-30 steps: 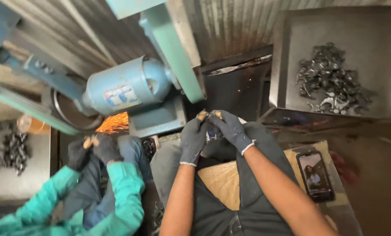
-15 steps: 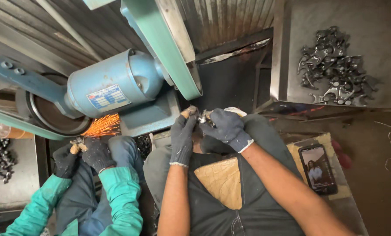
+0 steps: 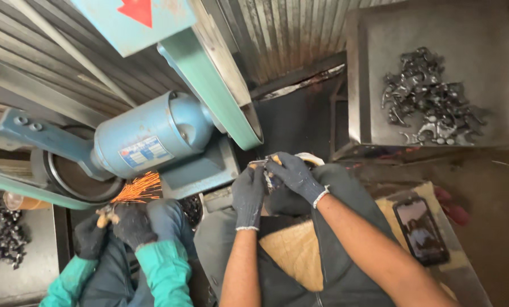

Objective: The person repeatedly grinds small metal parts against a belt grinder, holding each piece with gloved hands and moving it across the abrasive belt to smooth edges. Finished parts are placed into a metal bin beside the machine.

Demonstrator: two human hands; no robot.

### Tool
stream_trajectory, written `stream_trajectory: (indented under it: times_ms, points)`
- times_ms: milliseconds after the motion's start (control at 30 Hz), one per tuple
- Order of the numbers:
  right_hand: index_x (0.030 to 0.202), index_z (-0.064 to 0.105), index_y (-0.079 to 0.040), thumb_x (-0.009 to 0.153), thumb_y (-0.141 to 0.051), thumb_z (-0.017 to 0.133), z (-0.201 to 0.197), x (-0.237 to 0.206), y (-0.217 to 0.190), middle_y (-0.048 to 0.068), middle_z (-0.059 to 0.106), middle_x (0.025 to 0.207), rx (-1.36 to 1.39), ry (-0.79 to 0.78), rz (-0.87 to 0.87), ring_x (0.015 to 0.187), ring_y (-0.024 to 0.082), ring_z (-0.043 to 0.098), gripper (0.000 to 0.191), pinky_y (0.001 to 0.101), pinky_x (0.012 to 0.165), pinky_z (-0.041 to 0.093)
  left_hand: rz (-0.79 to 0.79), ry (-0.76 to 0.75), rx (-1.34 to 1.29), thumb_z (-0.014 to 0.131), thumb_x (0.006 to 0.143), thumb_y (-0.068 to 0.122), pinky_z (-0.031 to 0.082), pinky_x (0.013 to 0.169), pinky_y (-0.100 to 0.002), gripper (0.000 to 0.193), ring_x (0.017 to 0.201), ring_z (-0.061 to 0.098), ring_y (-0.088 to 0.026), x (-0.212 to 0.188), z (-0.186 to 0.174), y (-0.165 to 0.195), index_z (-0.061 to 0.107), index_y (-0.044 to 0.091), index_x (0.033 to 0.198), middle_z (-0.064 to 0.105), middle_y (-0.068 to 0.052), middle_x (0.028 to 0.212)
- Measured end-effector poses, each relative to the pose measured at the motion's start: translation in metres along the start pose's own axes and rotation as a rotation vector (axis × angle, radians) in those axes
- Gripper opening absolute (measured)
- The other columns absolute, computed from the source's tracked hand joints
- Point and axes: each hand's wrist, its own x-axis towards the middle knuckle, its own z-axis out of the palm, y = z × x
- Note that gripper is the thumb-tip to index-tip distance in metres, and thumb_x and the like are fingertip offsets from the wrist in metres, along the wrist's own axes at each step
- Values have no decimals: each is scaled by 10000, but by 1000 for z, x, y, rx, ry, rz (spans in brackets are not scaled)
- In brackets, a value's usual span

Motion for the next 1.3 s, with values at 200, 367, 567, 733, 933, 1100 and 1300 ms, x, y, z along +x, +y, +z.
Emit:
stream_trajectory:
  times_ms: [200, 367, 567, 733, 933, 1100, 1300]
  points:
    - [954, 647, 23, 974, -275, 675, 7, 44, 6, 89, 676, 756, 95, -30, 77, 681, 160, 661, 300, 335, 624, 521, -187, 62, 85, 571, 995, 437, 499, 737, -501, 412, 842, 699, -396, 32, 17, -8, 749, 66, 1024, 728, -221, 905]
    - [999, 711, 14, 986, -234, 655, -1, 37, 10, 44, 718, 828, 182, -20, -11, 749, 115, 660, 254, 308, 658, 527, -135, 104, -151, 611, 913, 402, 518, 700, -469, 390, 832, 695, -372, 27, 19, 5, 742, 73, 1078, 733, -196, 904]
    - [1140, 695, -17, 1015, -239, 572, -12, 20, 4, 94, 707, 858, 241, 18, 239, 701, 183, 594, 283, 344, 633, 473, -188, 14, -69, 550, 985, 408, 520, 698, -464, 407, 773, 716, -362, 15, 22, 18, 716, 36, 985, 706, -191, 858]
    - [1106, 681, 9, 999, -244, 585, -5, 43, 12, 108, 733, 952, 102, 33, -90, 875, 188, 709, 291, 334, 785, 537, -98, 188, -14, 524, 1010, 360, 500, 720, -506, 387, 823, 682, -402, 24, 45, -2, 742, 44, 966, 712, -208, 871]
    - [1100, 702, -7, 1021, -261, 558, -17, 45, 17, 130, 723, 959, -57, 66, 16, 890, 233, 710, 302, 352, 803, 531, -99, 233, 59, 531, 1012, 347, 512, 732, -523, 386, 818, 683, -410, 39, 81, -8, 732, 37, 897, 709, -208, 879]
    - [1151, 689, -21, 972, -263, 635, -29, 22, 8, 159, 721, 1091, -119, 161, -61, 1022, 314, 700, 307, 390, 871, 533, 31, 39, 278, 543, 1038, 384, 509, 735, -516, 427, 812, 682, -404, 34, 68, 3, 730, 34, 880, 707, -209, 860]
    - [1415, 536, -24, 901, -213, 721, -28, -30, -25, 205, 641, 1343, -313, 11, -417, 1226, 383, 618, 579, 412, 979, 511, 14, 4, -282, 651, 958, 316, 560, 717, -381, 321, 805, 733, -261, -9, 9, 8, 764, 34, 1060, 763, -148, 908]
